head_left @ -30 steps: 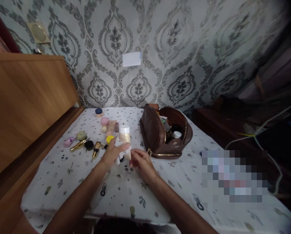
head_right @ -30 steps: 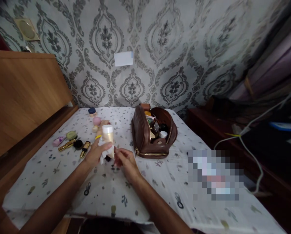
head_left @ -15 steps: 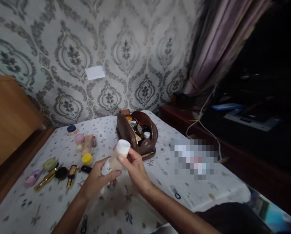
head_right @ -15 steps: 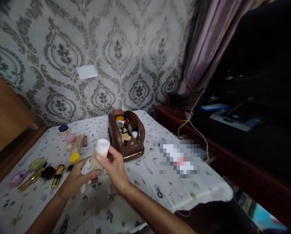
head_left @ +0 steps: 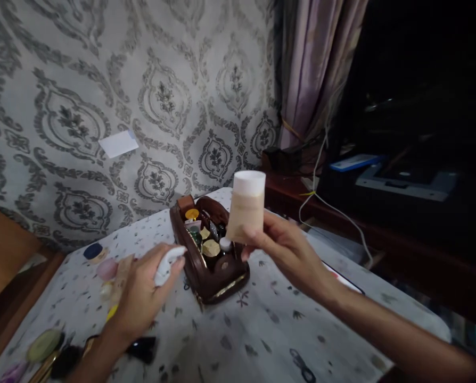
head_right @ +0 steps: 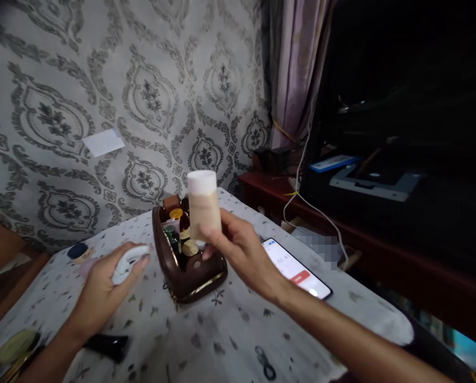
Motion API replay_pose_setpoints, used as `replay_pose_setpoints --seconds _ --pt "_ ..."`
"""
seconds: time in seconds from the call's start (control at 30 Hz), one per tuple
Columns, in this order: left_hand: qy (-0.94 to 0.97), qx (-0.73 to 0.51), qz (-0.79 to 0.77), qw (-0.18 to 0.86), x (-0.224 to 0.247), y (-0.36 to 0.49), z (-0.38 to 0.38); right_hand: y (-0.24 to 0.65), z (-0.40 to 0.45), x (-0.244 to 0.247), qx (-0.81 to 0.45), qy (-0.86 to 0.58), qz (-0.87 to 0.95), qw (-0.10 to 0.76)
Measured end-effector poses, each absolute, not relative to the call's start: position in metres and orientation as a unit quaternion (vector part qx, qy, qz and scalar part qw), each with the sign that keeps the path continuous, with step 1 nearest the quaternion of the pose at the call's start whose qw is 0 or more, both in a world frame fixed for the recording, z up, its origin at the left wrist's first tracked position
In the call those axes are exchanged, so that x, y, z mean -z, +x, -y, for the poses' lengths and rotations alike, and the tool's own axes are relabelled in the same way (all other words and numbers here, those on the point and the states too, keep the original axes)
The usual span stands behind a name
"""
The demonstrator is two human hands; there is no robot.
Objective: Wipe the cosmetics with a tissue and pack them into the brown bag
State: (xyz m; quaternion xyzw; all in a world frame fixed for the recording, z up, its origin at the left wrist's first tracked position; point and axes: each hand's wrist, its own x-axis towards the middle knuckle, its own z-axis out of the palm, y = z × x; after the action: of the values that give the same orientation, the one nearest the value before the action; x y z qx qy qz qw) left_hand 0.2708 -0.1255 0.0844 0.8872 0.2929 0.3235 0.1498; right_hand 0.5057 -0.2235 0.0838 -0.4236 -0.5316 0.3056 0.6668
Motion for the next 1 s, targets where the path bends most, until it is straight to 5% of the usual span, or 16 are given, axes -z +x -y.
replay_pose_setpoints --seconds 0.17,0.47,0.67,1.0 --pt "0.932 -0.250 -0.262 -0.003 -0.092 0.296 0.079 0.564 0.171 -0.102 -0.248 -0.453 0.581 0.629" --pt "0.951 -0.219 -0.212 -0.049 -0.079 0.303 0.060 0.586 0.059 -0.102 -0.271 -0.478 0.657 0.516" --pt "0.951 -0.212 -0.209 -0.088 -0.081 0.304 0.059 0.579 0.014 -0.107 -0.095 -0.562 0.694 0.440" --pt "0.950 -0.205 -0.220 -0.087 -0.080 0.303 0.060 0.558 -0.013 -0.110 -0.198 -0.514 0.789 0.271"
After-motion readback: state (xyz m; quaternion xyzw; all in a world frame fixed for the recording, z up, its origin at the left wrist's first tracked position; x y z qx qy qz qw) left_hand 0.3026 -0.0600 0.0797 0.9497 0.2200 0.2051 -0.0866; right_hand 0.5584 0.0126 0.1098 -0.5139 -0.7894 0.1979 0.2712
